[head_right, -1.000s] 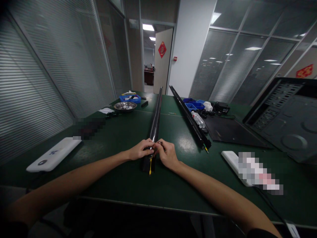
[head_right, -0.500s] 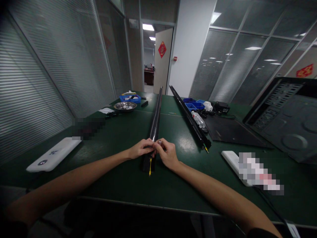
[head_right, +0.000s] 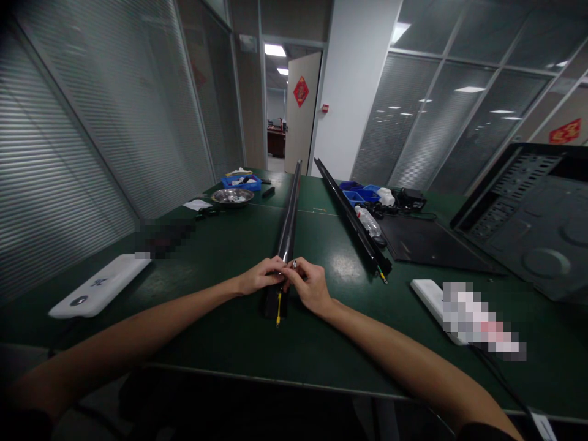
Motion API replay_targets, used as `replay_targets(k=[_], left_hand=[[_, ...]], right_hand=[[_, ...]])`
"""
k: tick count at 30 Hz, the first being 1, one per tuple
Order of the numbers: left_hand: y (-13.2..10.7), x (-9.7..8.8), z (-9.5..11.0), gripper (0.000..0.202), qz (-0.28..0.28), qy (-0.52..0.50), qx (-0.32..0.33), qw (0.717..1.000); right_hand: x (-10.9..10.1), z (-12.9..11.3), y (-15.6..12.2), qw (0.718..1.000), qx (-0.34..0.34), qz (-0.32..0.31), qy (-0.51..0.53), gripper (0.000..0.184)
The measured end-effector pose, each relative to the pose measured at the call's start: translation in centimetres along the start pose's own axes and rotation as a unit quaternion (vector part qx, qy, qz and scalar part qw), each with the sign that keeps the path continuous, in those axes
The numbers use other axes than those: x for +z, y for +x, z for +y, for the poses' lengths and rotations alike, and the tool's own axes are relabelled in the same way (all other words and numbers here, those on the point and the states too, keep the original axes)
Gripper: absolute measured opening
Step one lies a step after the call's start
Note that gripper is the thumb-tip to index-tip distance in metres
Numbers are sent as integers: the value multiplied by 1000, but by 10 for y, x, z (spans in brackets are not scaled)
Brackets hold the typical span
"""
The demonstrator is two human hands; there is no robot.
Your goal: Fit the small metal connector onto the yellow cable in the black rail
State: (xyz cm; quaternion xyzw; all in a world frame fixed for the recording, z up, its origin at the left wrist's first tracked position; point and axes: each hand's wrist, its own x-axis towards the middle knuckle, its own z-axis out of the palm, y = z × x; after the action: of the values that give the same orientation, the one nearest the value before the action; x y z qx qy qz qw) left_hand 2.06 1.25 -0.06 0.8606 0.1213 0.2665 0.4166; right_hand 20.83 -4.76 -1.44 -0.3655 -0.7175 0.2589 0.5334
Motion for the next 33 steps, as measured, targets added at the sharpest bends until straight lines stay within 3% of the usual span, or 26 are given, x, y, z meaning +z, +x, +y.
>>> replay_targets(k=[12,21,33], left_hand=[[0,0,-1,19,-5,17,-14,1000],[-2,4,-11,27,2,135,-17,991],[-1,8,-12,24,18,202,2,979]], right_hand=[[0,3,-1,1000,-3,-25,-4,25],[-1,7,-1,998,-12,-31,-52,26],[-1,4,-1,995,-41,-45,-75,26]])
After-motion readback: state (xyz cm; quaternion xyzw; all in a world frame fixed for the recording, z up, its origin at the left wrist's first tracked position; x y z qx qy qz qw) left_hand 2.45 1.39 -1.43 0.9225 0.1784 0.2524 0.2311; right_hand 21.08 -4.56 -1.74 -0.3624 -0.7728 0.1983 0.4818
